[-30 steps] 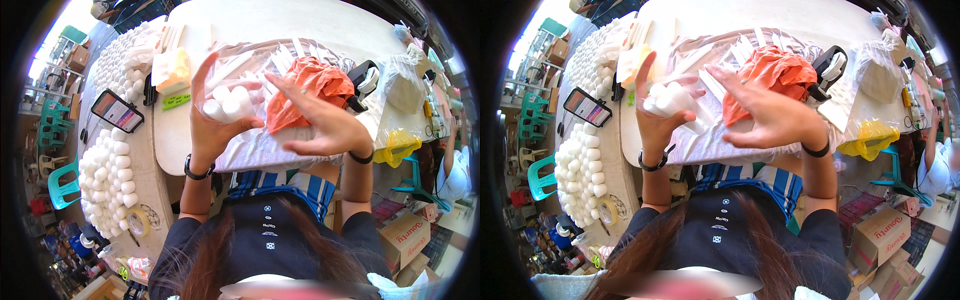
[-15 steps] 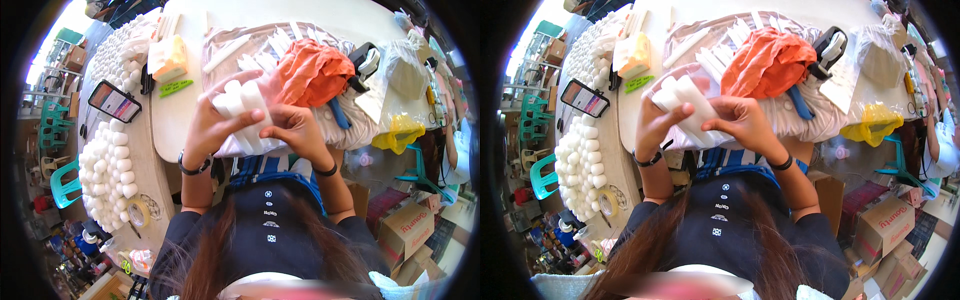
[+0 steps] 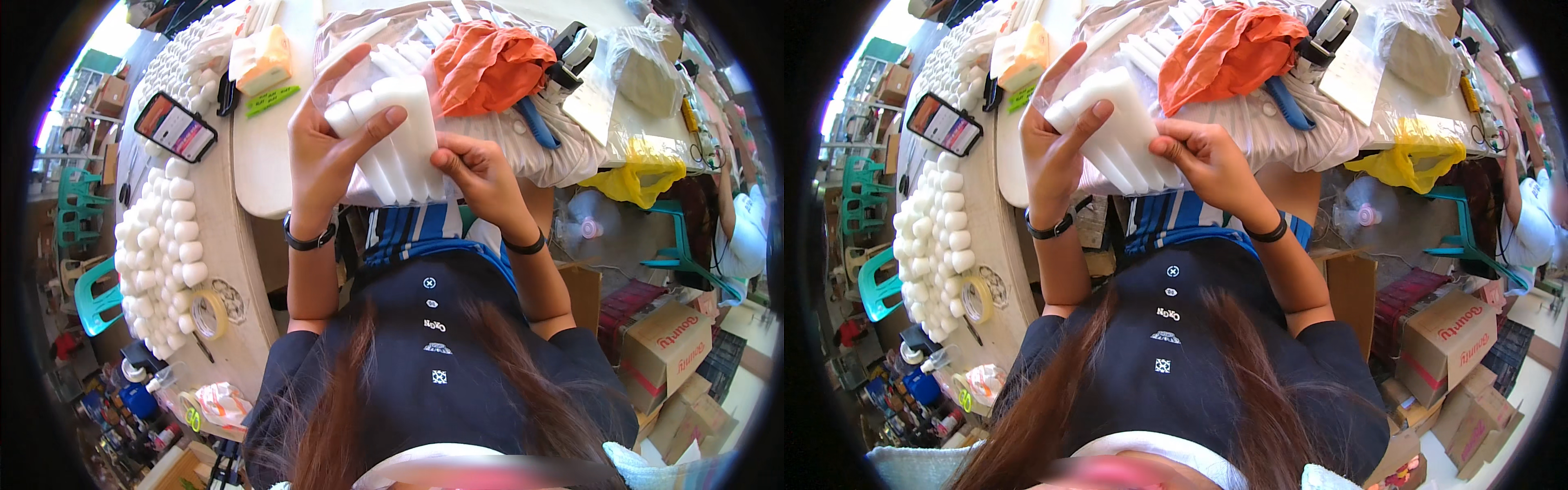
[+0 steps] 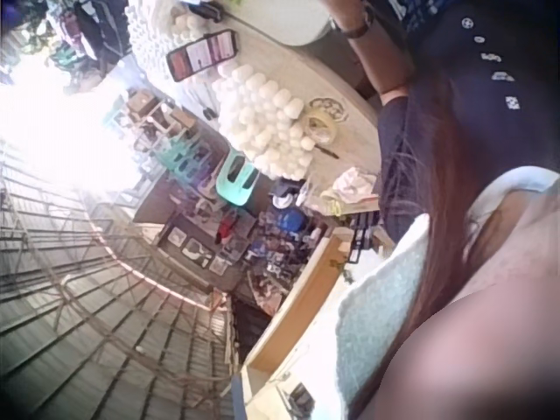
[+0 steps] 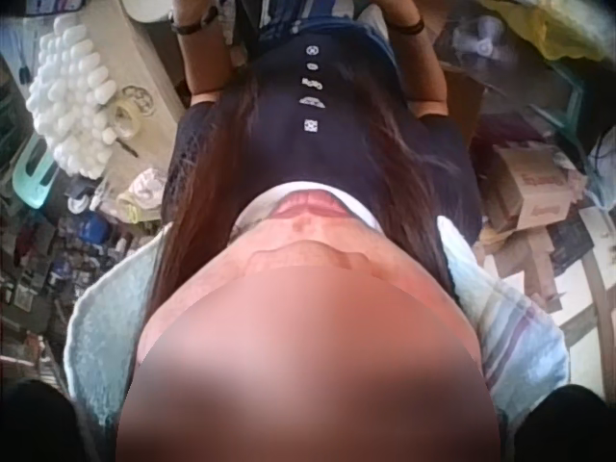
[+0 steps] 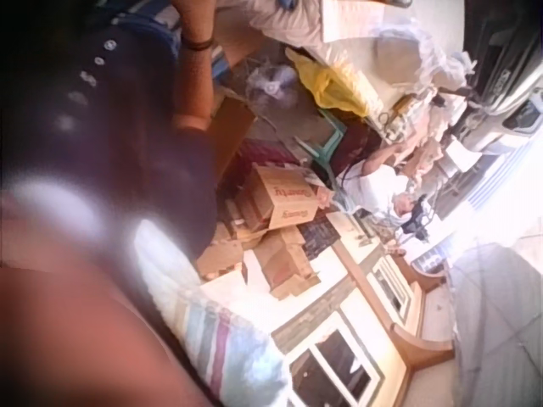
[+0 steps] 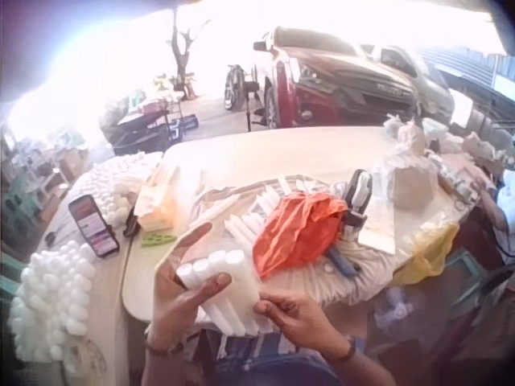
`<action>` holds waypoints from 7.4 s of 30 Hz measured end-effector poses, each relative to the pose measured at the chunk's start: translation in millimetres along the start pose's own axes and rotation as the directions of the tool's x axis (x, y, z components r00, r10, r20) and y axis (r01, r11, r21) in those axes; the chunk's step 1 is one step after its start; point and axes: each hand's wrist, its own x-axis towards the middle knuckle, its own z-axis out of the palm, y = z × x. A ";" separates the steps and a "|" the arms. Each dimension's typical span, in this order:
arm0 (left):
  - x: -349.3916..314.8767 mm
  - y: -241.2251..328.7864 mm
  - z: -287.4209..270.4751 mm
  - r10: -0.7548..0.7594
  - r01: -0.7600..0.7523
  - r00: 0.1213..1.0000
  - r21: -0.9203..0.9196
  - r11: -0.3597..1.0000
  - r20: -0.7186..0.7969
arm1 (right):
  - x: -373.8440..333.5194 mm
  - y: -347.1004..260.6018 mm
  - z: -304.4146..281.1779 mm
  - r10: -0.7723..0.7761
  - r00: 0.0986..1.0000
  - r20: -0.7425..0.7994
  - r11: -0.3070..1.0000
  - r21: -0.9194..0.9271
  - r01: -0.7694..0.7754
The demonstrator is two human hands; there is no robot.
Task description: The person repeatedly picks up small white cylindrical objects, rolls them into balls, and places them on a table. The person also handles a red cloth and a stapler, occasionally adjusting items on the table.
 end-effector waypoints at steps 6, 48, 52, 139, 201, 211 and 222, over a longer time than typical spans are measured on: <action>-12.1 7.6 15.3 0.110 -0.104 0.992 0.103 0.989 -0.054 | -11.2 10.8 24.1 -0.176 0.949 -0.263 0.978 -0.160 0.137; 3.8 -10.5 -107.2 0.311 -0.304 0.950 -0.117 0.946 0.045 | 1.1 24.4 -23.4 -0.565 0.815 0.126 0.314 -0.881 0.353; -31.3 -29.3 -93.7 0.285 -0.260 0.957 0.279 0.924 -0.053 | -3.2 49.4 -25.7 -0.575 0.724 0.381 -0.199 -0.924 0.328; -65.1 -116.9 -20.3 0.381 -0.271 0.898 0.959 0.083 0.221 | 12.0 72.7 -1.0 -0.511 0.821 0.255 -0.122 -0.967 0.224; -27.7 -125.8 -35.1 0.248 -0.187 0.959 0.963 0.195 0.136 | 16.4 -8.7 -123.2 -0.208 0.969 0.136 0.334 -0.921 0.201; -27.1 -125.6 -37.7 0.250 -0.214 0.956 0.949 0.230 0.155 | 37.9 0.1 -37.1 -0.086 0.805 0.587 -0.534 -0.709 0.460; -27.5 -125.5 -43.8 0.190 -0.240 0.962 0.941 0.237 0.198 | 69.8 -13.2 -69.3 0.240 0.951 0.193 0.422 -0.903 0.076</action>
